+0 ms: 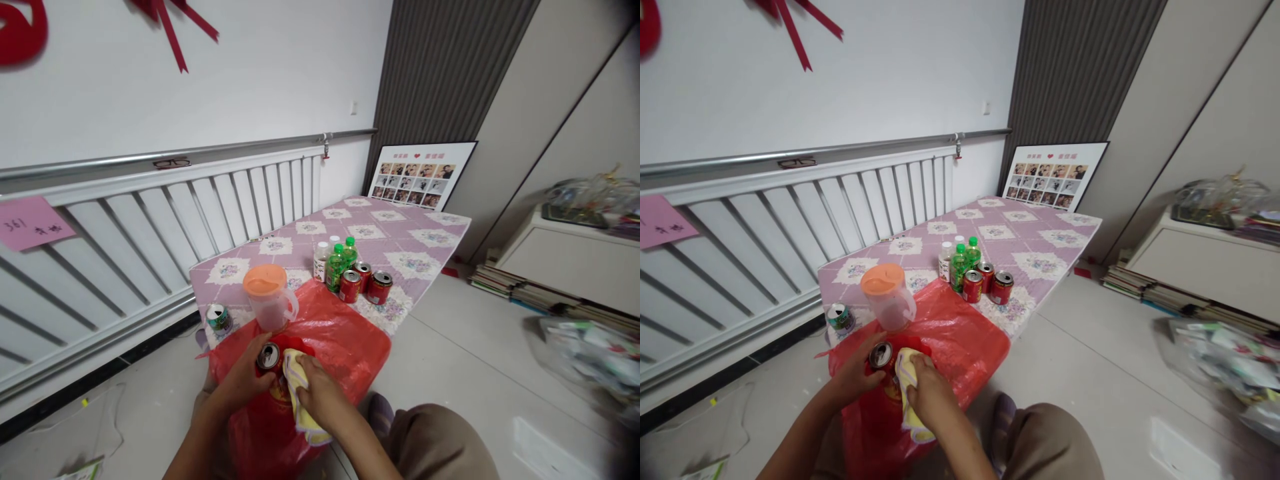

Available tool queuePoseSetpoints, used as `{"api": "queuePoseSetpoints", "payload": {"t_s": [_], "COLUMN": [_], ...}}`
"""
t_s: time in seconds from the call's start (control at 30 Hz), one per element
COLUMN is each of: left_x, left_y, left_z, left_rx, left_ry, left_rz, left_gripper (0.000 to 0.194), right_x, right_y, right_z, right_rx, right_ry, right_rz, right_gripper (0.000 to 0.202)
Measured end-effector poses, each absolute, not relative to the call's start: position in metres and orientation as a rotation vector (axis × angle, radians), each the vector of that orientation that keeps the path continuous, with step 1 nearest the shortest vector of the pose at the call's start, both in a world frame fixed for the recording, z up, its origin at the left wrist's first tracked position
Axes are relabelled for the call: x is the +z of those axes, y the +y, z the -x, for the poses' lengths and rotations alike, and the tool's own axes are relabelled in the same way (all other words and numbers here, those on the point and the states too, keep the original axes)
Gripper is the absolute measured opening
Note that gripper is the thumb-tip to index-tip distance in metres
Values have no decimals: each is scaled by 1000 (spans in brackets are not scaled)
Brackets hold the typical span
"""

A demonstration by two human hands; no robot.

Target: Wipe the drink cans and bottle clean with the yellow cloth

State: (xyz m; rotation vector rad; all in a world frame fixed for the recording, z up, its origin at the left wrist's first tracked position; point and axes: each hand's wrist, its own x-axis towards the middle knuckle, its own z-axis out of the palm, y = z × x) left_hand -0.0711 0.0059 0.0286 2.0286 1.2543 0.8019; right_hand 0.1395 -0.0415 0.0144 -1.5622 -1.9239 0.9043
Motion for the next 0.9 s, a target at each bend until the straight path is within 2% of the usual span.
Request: {"api": "queuePoseSetpoints", "payload": {"t_s": [0.1, 0.2, 0.3, 0.6, 0.9], "left_x": [27, 26, 26, 26, 30], "left_y": [3, -1, -3, 5, 6], "left_z": [64, 56, 54, 72, 73], "left_rx": [887, 908, 914, 822, 796], "left_ry": [1474, 1647, 1635, 1281, 1201], "left_rz": [-2034, -2012, -2006, -2022, -2013], "left_gripper": [70, 54, 41, 60, 61], "right_x": [19, 24, 25, 23, 24], "right_y": [-40, -39, -39, -39, -33], "right_z": [-138, -135, -132, -135, -130], "right_rx": [887, 864, 849, 911, 894], "right_ry": [-1905, -1869, -1867, -1946, -1908], "right_rz": [1563, 1518, 1489, 1527, 1517], "right_gripper": [63, 64, 64, 61, 62]}}
